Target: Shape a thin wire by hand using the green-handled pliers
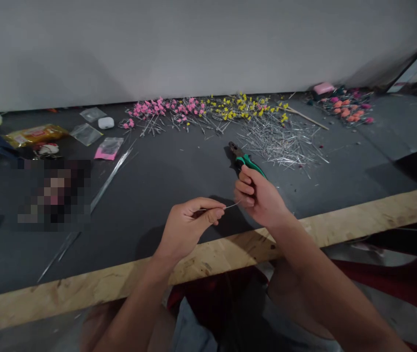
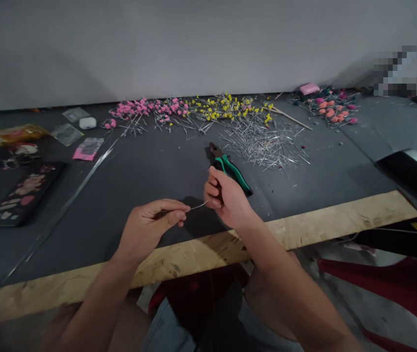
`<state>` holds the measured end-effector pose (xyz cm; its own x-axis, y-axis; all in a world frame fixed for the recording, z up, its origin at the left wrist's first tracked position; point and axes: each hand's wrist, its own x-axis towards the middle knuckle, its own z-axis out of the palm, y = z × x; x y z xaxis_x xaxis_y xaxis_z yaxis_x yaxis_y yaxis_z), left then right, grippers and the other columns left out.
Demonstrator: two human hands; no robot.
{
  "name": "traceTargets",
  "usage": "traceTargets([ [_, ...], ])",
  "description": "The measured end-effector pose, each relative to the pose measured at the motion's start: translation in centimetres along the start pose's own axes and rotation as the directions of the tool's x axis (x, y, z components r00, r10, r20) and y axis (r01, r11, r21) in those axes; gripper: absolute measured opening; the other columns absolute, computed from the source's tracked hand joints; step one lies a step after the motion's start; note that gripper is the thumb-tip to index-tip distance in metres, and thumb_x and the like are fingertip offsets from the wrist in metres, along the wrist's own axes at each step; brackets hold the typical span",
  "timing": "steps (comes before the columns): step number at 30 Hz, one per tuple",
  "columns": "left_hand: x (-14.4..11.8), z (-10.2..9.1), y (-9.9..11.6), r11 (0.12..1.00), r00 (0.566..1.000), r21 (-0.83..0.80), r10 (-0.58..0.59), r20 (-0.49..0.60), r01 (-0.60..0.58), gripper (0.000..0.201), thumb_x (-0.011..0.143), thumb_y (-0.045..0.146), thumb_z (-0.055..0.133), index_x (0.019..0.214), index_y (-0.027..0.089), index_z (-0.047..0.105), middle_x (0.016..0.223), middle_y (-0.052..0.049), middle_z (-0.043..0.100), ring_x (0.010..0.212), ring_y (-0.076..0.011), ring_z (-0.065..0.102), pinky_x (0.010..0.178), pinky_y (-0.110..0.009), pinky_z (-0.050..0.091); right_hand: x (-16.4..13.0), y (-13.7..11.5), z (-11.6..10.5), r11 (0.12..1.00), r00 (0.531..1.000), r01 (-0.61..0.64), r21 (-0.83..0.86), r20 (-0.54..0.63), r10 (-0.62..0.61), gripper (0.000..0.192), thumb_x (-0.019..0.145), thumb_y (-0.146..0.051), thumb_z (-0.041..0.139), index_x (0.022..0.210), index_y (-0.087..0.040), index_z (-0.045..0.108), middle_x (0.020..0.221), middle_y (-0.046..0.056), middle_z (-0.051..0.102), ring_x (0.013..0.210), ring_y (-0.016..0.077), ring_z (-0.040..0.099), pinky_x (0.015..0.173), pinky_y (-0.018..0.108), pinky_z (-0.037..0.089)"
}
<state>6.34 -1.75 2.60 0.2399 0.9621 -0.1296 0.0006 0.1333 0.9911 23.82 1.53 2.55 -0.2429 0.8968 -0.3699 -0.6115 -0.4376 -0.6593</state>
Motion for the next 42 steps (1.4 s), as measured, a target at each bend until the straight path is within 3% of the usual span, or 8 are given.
traceTargets([
  [6,-0.1,-0.7,0.3,0.877,0.971,0.417,0.201,0.13,-0.238,0.01,0.075,0.024,0.068,0.081,0.028,0.074,0.079,-0.002,0.073,0.072,-0.0175,0.063,0.064,-0.024,0.042,0.4,0.5,0.1,0.994,0.997,-0.071,-0.08,-0.005,0.071,0.035,0.077,-0.038,0.062,0.061,-0.019,0.037,0.046,-0.009,0.035,0.035,0.0026,0.028,0.035,0.016,0.018],
  [11,0.0,-0.8,-0.5,0.74,0.924,0.554,0.298,0.24,-0.382,0.023,0.081,0.02,0.059,0.095,0.033,0.072,0.082,0.0,0.073,0.072,-0.0176,0.062,0.067,-0.025,0.04,0.7,1.1,-0.1,0.969,0.993,-0.11,-0.219,0.008,0.115,0.037,0.079,-0.045,0.058,0.061,-0.02,0.039,0.05,-0.006,0.044,0.038,0.0057,0.039,0.035,0.018,0.024],
  [15,-0.2,-1.2,0.0,0.818,0.945,0.474,0.267,0.187,-0.325,0.028,0.083,0.016,0.054,0.096,0.033,0.072,0.079,0.001,0.073,0.073,-0.0169,0.063,0.067,-0.023,0.042,0.6,1.0,-0.6,0.844,0.966,0.169,-0.509,-0.086,-0.245,0.033,0.079,-0.051,0.058,0.07,-0.02,0.049,0.064,-0.003,0.053,0.051,0.0079,0.05,0.041,0.019,0.033],
  [18,-0.2,-1.6,0.4,0.882,0.978,0.423,0.179,0.108,-0.208,0.025,0.084,0.019,0.054,0.097,0.031,0.072,0.082,0.0,0.073,0.075,-0.0166,0.065,0.066,-0.021,0.044,0.3,0.6,-0.9,0.715,0.904,0.365,-0.596,0.043,-0.425,0.021,0.082,-0.042,0.06,0.091,-0.023,0.058,0.088,-0.001,0.06,0.076,0.0092,0.057,0.059,0.02,0.042],
  [23,0.1,-2.3,-0.2,0.861,0.989,0.488,0.127,0.069,-0.145,0.027,0.086,0.026,0.052,0.106,0.029,0.069,0.106,-0.001,0.07,0.098,-0.0206,0.063,0.084,-0.026,0.046,-0.3,0.6,-1.0,0.719,0.954,0.263,-0.643,0.286,-0.093,0.026,0.088,-0.041,0.052,0.089,-0.018,0.064,0.079,0.002,0.064,0.074,0.0114,0.058,0.065,0.024,0.043],
  [29,0.3,-2.5,-0.5,0.613,0.99,0.777,0.088,0.112,-0.143,0.037,0.093,0.029,0.035,0.121,0.027,0.059,0.118,-0.001,0.065,0.107,-0.0203,0.06,0.091,-0.037,0.046,-0.6,1.2,-0.3,0.796,0.967,0.033,-0.604,0.222,0.129,0.024,0.088,-0.04,0.052,0.086,-0.017,0.058,0.063,-0.002,0.06,0.055,0.0086,0.053,0.057,0.024,0.042],
  [36,0.3,-1.5,-0.5,0.486,0.993,0.866,0.079,0.086,-0.114,0.038,0.093,0.028,0.034,0.121,0.02,0.058,0.116,-0.005,0.066,0.105,-0.0234,0.062,0.088,-0.04,0.049,-0.3,2.1,0.2,0.769,0.978,-0.022,-0.639,0.146,0.15,0.032,0.089,-0.043,0.046,0.071,-0.018,0.053,0.047,-0.007,0.041,0.043,0.0061,0.038,0.046,0.021,0.032],
  [42,0.4,-1.4,-0.7,0.531,0.978,0.823,0.16,0.134,-0.2,0.034,0.093,0.021,0.033,0.117,0.018,0.057,0.112,-0.006,0.067,0.099,-0.0203,0.063,0.084,-0.035,0.05,-0.1,2.8,0.5,0.776,0.983,-0.011,-0.63,0.134,0.123,0.029,0.087,-0.04,0.048,0.067,-0.018,0.049,0.048,-0.008,0.034,0.045,0.0067,0.031,0.05,0.022,0.033],
])
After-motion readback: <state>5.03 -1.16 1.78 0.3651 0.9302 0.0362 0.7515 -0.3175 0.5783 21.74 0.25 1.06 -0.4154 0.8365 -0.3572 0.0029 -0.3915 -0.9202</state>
